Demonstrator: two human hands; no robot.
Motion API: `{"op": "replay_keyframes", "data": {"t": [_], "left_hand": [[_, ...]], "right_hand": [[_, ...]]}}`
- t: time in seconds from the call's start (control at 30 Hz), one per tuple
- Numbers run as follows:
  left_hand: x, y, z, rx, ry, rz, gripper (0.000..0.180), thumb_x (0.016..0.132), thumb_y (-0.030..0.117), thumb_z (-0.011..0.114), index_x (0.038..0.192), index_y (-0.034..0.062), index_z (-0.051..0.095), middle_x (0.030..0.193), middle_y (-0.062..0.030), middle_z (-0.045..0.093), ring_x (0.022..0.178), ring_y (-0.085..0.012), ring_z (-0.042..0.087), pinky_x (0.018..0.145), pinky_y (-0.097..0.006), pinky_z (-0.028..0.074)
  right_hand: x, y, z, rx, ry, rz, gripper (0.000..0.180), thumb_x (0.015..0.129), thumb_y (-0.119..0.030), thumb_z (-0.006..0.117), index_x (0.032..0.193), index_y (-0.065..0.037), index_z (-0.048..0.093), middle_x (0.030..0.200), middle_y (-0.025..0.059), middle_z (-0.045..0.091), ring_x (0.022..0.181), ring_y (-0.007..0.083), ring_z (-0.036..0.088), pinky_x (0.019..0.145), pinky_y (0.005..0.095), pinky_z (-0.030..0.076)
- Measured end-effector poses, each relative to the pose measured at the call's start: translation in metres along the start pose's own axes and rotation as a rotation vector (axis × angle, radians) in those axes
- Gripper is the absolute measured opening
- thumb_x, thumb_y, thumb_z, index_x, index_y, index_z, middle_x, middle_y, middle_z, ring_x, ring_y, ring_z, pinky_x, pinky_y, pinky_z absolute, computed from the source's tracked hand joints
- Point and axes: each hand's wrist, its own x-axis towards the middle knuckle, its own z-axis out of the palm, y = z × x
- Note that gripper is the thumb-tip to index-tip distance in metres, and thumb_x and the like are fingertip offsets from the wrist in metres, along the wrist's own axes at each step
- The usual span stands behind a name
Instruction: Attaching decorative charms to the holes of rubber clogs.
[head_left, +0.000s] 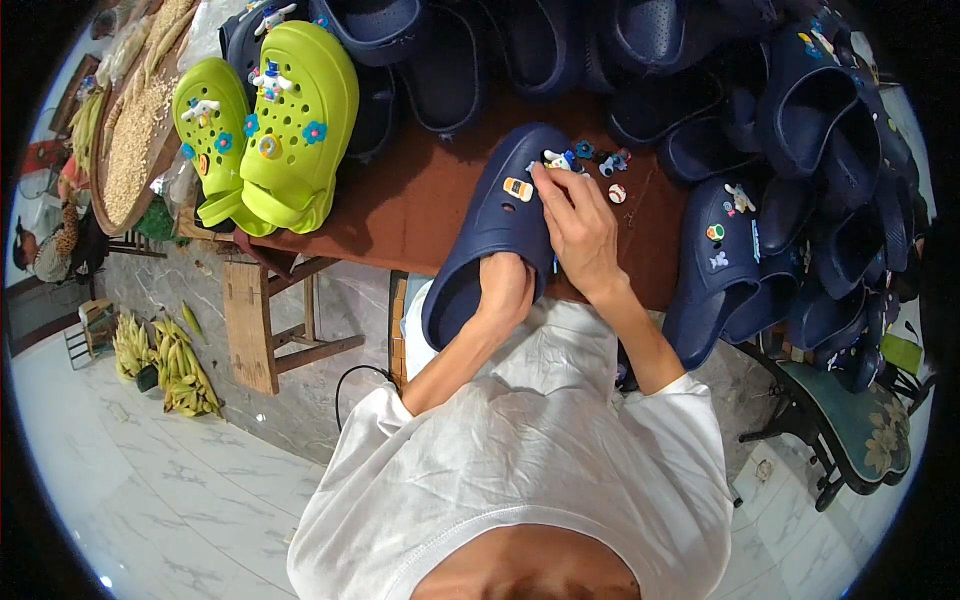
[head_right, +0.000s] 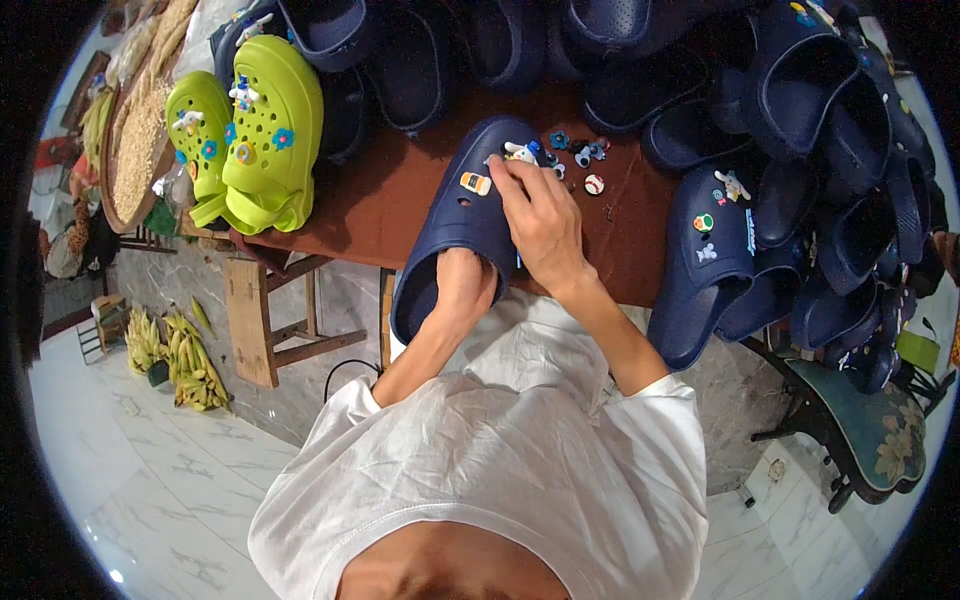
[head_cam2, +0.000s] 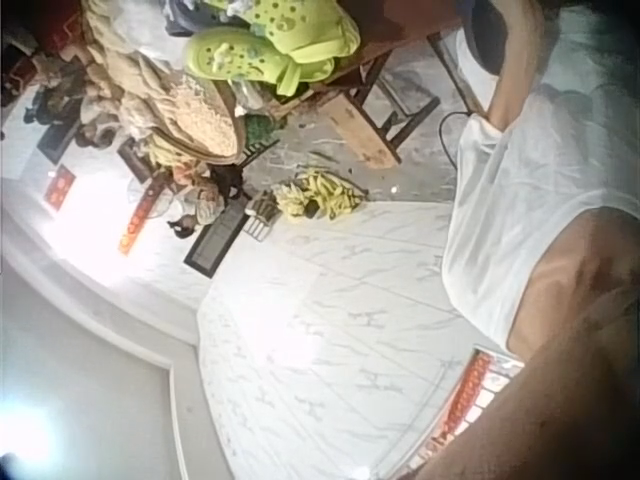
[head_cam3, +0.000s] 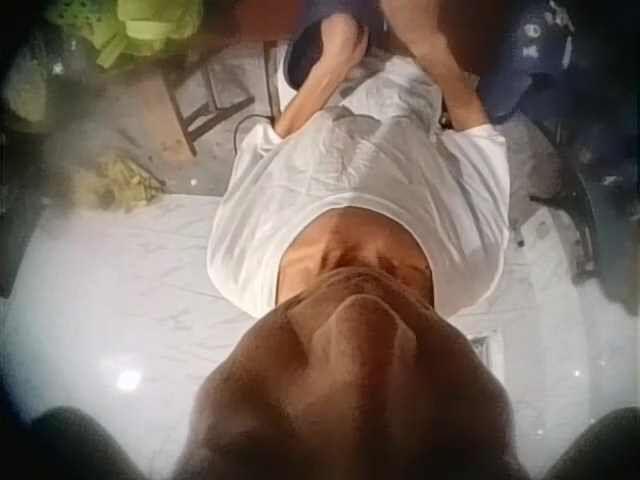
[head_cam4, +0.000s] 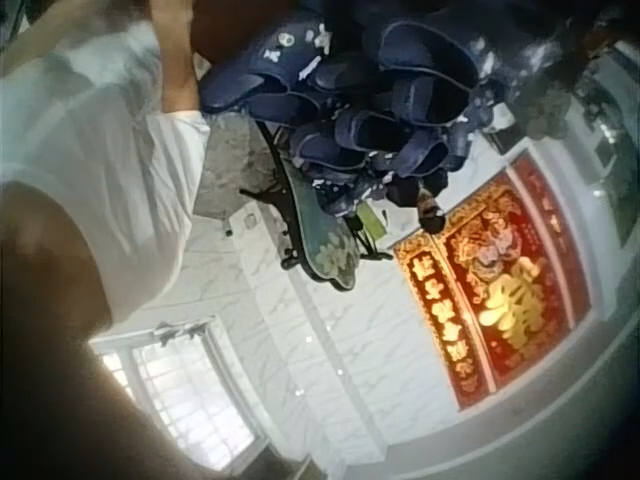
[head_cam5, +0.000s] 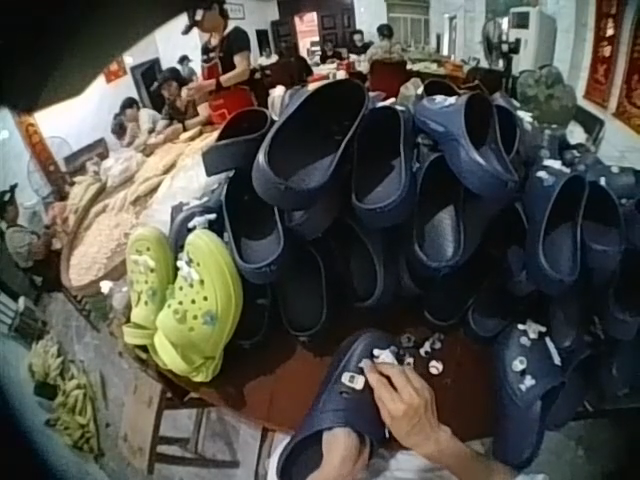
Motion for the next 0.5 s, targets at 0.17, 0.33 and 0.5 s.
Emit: {"op": "replay_keyframes", "data": {"t": [0.17, 0.33, 0.5], "left_hand": [[-0.004, -0.005, 0.001, 0.062, 0.039, -0.013, 0.036, 0.104, 0.017, 0.046, 0.134, -0.0009, 0.045, 0.133, -0.0111, 0.052, 0.119, -0.0194, 0.054, 0.102, -0.032, 0.046], [-0.005, -0.010, -0.003, 0.113, 0.012, 0.012, 0.037, 0.104, 0.019, 0.046, 0.135, -0.0013, 0.044, 0.135, -0.0117, 0.052, 0.121, -0.0196, 0.053, 0.102, -0.032, 0.046], [0.008, -0.004, -0.014, -0.001, -0.069, -0.011, 0.038, 0.104, 0.021, 0.046, 0.135, -0.0021, 0.044, 0.135, -0.0132, 0.053, 0.121, -0.0209, 0.054, 0.104, -0.034, 0.046]], "right_hand": [[0.004, -0.006, -0.011, -0.021, -0.043, 0.012, 0.040, 0.080, 0.002, 0.064, 0.120, -0.003, 0.065, 0.102, 0.0083, 0.061, 0.088, 0.0270, 0.061, 0.078, 0.0392, 0.051], [0.007, -0.005, -0.018, 0.199, -0.122, 0.214, 0.035, 0.081, 0.002, 0.063, 0.115, -0.004, 0.068, 0.100, 0.0105, 0.061, 0.090, 0.0297, 0.062, 0.079, 0.0385, 0.051], [0.011, 0.006, -0.010, 0.329, -0.089, 0.224, 0.031, 0.085, 0.002, 0.062, 0.115, -0.003, 0.068, 0.098, 0.0117, 0.062, 0.087, 0.0268, 0.064, 0.077, 0.0341, 0.051]]}}
